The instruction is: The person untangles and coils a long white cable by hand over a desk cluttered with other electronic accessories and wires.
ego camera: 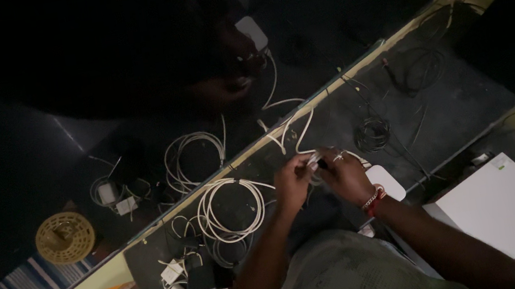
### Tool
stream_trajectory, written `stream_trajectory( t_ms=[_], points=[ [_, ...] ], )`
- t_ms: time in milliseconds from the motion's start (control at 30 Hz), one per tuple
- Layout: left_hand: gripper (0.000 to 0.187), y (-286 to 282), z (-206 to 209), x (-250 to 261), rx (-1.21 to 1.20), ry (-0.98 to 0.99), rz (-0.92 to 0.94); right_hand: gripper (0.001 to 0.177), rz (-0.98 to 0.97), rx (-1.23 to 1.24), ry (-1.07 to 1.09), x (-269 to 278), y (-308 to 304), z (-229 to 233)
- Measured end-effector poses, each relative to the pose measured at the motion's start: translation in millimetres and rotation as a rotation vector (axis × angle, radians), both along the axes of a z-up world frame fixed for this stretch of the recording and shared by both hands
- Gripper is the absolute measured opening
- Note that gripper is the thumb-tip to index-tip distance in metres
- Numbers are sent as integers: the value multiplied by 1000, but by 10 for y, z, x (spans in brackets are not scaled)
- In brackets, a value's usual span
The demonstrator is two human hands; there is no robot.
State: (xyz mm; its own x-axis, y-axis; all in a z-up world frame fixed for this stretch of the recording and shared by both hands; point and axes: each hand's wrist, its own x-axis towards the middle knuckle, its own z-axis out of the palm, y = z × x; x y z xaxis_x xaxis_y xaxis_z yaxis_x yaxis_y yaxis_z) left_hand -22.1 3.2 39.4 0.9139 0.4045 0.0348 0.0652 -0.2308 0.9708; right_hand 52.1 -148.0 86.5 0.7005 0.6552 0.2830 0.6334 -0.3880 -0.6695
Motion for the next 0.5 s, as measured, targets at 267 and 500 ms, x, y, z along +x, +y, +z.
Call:
stream_trajectory(
  t_ms=[267, 500],
  points=[
    [22, 74, -92, 40, 78, 46, 0, 51, -67, -18, 51, -91, -20, 194],
    [26, 139, -235, 105, 154, 34, 63, 53, -17, 41, -10, -88, -110, 278]
  ],
)
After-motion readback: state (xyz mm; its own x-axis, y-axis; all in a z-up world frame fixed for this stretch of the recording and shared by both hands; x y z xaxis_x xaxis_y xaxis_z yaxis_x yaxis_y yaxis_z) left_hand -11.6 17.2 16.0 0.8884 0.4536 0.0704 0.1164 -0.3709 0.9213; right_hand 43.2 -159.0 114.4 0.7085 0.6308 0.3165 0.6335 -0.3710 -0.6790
